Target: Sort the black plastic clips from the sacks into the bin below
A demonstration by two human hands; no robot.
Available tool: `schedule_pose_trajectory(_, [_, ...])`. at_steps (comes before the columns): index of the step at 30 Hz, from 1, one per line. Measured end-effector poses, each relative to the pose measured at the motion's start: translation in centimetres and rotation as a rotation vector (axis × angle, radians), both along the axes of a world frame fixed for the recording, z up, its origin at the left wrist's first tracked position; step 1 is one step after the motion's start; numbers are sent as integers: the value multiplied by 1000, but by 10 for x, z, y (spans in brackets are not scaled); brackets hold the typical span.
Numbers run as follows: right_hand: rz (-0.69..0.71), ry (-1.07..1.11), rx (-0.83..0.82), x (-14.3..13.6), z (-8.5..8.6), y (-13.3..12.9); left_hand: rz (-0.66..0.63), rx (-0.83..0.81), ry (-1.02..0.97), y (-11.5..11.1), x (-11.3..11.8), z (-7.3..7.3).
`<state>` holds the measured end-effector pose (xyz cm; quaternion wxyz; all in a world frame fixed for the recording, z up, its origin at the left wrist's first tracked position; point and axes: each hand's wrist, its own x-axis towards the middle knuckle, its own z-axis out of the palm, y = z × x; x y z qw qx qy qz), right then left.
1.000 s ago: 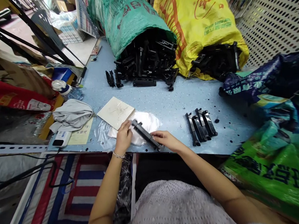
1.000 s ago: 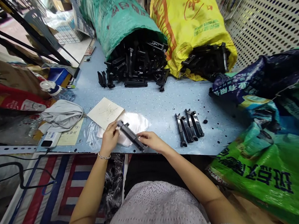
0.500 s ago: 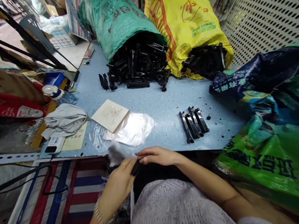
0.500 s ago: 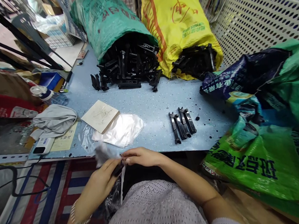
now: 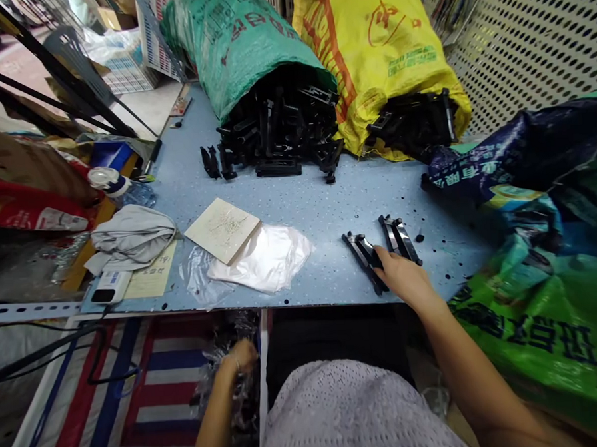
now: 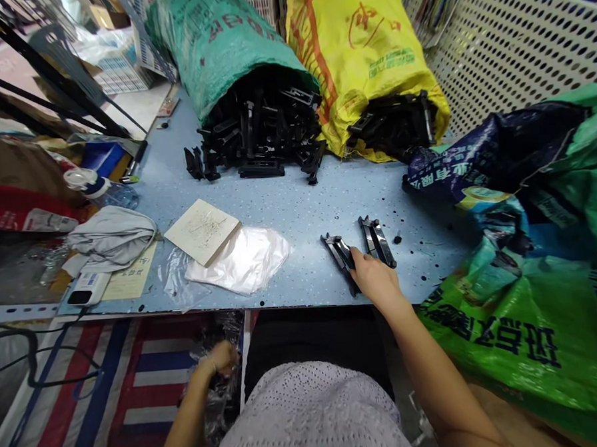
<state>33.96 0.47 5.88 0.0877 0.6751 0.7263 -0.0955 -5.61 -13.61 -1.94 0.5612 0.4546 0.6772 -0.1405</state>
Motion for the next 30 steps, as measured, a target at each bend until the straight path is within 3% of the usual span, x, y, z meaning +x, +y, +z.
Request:
schedule_pose_trajectory(2, [-45, 141, -50, -8, -5, 3, 36, 126, -45, 25, -1, 13])
schedule_pose_trajectory(7, [-94, 919, -142, -45, -27, 14, 136, 1153, 51, 93, 42, 38])
schedule_pose_trajectory(9, [-131, 1190, -235, -64, -34, 16, 126, 1301, 115, 115, 56, 38])
schedule_pose_trajectory(12, [-221, 1480, -369, -87, -36, 16, 268, 1196, 8, 135, 52, 34])
schedule_pose_trajectory(16, [-327, 1778, -629, -115, -24, 19, 644, 911, -317, 144, 27, 31])
schedule_pose_trajectory(18, [-357, 1882, -804, -134, -19, 23, 771, 881, -436, 145, 24, 31])
schedule_pose_trajectory(20, [-387, 1935, -914, -155, -20, 28, 809, 907, -498, 146, 26, 32])
schedule_pose_trajectory(23, [-379, 1926, -978, -182, -29, 36, 766, 964, -538, 145, 29, 34])
schedule_pose_trajectory(26, [-374, 1877, -934, -188, -39, 41, 678, 1060, -520, 141, 20, 38])
schedule_pose_trajectory(30, [-396, 1775, -648, -169, -39, 35, 277, 1288, -117, 132, 2, 45])
